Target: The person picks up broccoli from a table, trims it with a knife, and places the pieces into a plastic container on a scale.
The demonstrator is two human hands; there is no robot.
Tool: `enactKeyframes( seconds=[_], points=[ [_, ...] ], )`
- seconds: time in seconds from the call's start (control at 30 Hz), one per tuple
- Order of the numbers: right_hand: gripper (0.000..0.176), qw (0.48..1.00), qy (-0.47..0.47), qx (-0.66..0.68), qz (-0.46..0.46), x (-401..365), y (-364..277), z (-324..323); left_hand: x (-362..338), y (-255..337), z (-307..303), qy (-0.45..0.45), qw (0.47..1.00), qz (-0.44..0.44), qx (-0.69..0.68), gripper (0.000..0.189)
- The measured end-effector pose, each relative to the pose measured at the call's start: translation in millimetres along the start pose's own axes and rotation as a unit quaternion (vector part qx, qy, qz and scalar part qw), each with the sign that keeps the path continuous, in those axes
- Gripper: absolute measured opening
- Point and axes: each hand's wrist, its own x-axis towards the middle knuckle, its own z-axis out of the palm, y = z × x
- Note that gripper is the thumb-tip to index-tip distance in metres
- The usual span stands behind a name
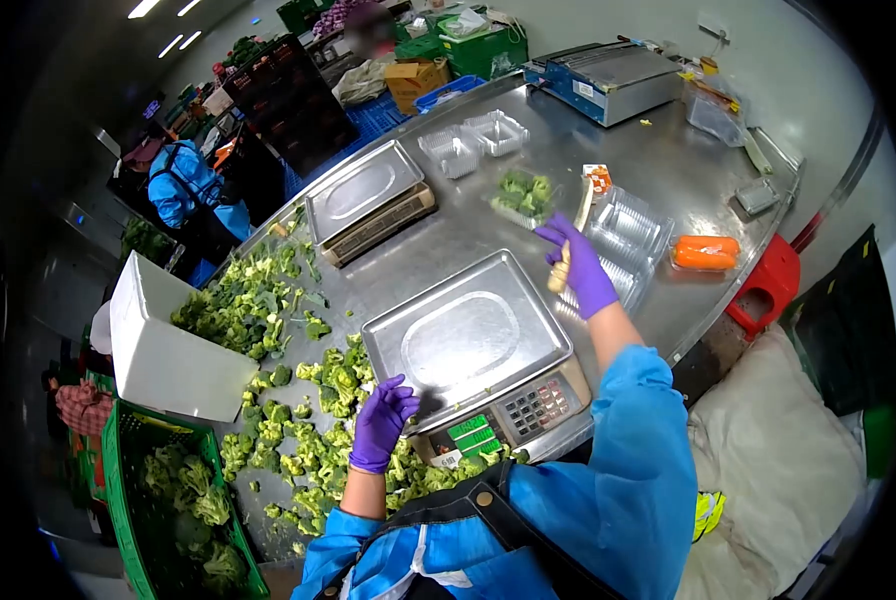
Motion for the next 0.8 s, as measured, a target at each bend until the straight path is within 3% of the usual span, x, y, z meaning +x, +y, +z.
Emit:
enactKeyframes(
  seconds=[0.07, 0.1, 0.13, 0.2, 0.27, 0.4, 0.47, 0.53, 0.6, 0.67, 0.73, 0.8],
  points=[
    [0.041, 0.976, 0.036, -0.213, -0.012, -17, -9, -10, -8, -8, -3, 0.005, 1.0, -0.004, -0.022, 0.04],
    [0.039, 0.922, 0.07, -0.38, -0.001, -24, -14, -20, -13, -13, -7, 0.023, 1.0, -0.008, -0.014, 0.042],
    [0.037, 0.838, 0.101, -0.535, 0.01, -31, -16, -33, -17, -18, -8, 0.042, 0.999, -0.013, -0.007, 0.045],
    [0.029, 0.614, 0.102, -0.769, -0.147, -46, -3, -76, -26, -22, -2, 0.049, 0.999, -0.012, -0.001, 0.043],
    [0.031, 0.593, 0.115, -0.787, -0.127, -78, -6, -85, -37, -28, 1, 0.037, 0.999, -0.013, 0.022, 0.041],
    [0.03, 0.592, 0.135, -0.787, -0.109, -94, 0, -114, -47, -38, 3, 0.034, 0.998, -0.051, -0.003, 0.037],
    [0.03, 0.619, 0.141, -0.76, -0.136, -89, -4, -122, -50, -42, 6, 0.04, 0.998, -0.048, 0.033, 0.039],
    [0.03, 0.742, 0.164, -0.65, -0.006, -87, -22, -104, -54, -43, 10, 0.047, 0.998, -0.039, 0.026, 0.036],
    [0.031, 0.798, 0.139, -0.586, -0.01, -65, -27, -137, -58, -44, 9, 0.03, 0.999, -0.029, -0.003, 0.035],
    [0.031, 0.773, 0.146, -0.618, 0.013, -55, -38, -147, -62, -48, 7, 0.037, 0.999, -0.015, -0.013, 0.036],
    [0.03, 0.843, 0.195, -0.494, -0.084, -56, -33, -146, -63, -60, -5, 0.043, 0.998, -0.016, -0.044, 0.037],
    [0.03, 0.792, 0.253, -0.538, -0.143, -70, -45, -116, -67, -60, -7, 0.056, 0.997, -0.002, -0.057, 0.037]
  ],
)
